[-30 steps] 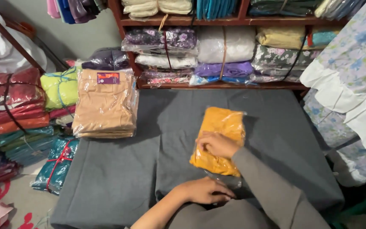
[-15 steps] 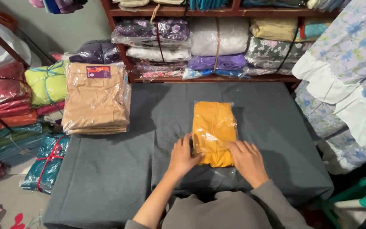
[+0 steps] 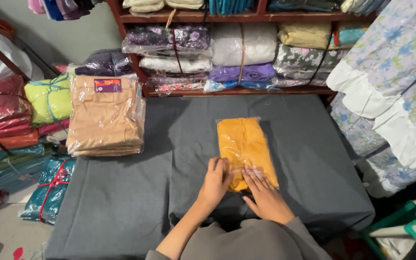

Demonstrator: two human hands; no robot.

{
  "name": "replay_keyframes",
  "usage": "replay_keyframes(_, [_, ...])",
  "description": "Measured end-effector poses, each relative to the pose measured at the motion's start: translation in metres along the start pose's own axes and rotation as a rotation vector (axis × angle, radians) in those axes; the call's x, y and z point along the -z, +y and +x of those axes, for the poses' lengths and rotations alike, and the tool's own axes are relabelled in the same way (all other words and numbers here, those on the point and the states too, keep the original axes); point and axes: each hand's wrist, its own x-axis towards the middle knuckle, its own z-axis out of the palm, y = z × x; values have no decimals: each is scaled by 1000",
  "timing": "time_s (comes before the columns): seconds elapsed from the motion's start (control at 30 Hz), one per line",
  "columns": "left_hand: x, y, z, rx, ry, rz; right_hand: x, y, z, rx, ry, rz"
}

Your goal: Folding yellow pants and placing them into clear plastic bags for packaging.

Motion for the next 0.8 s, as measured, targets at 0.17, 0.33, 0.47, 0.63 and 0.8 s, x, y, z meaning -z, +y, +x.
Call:
replay_keyframes(0.17, [2, 12, -7, -164, 112, -13, -20, 17, 3, -60, 165, -297])
replay_keyframes(0.33, [9, 7, -14, -134, 40, -73, -5, -3, 14, 136, 142, -62])
replay_keyframes(0.47, [27, 14, -9, 103, -146, 13, -21, 5, 44, 338, 494, -183])
replay_keyframes(0.63, [24, 13, -11, 108, -119, 76, -49, 21, 63, 275, 615, -322])
replay_keyframes(0.8, [20, 15, -11, 102, -54, 73, -11, -4, 56, -31, 216, -68])
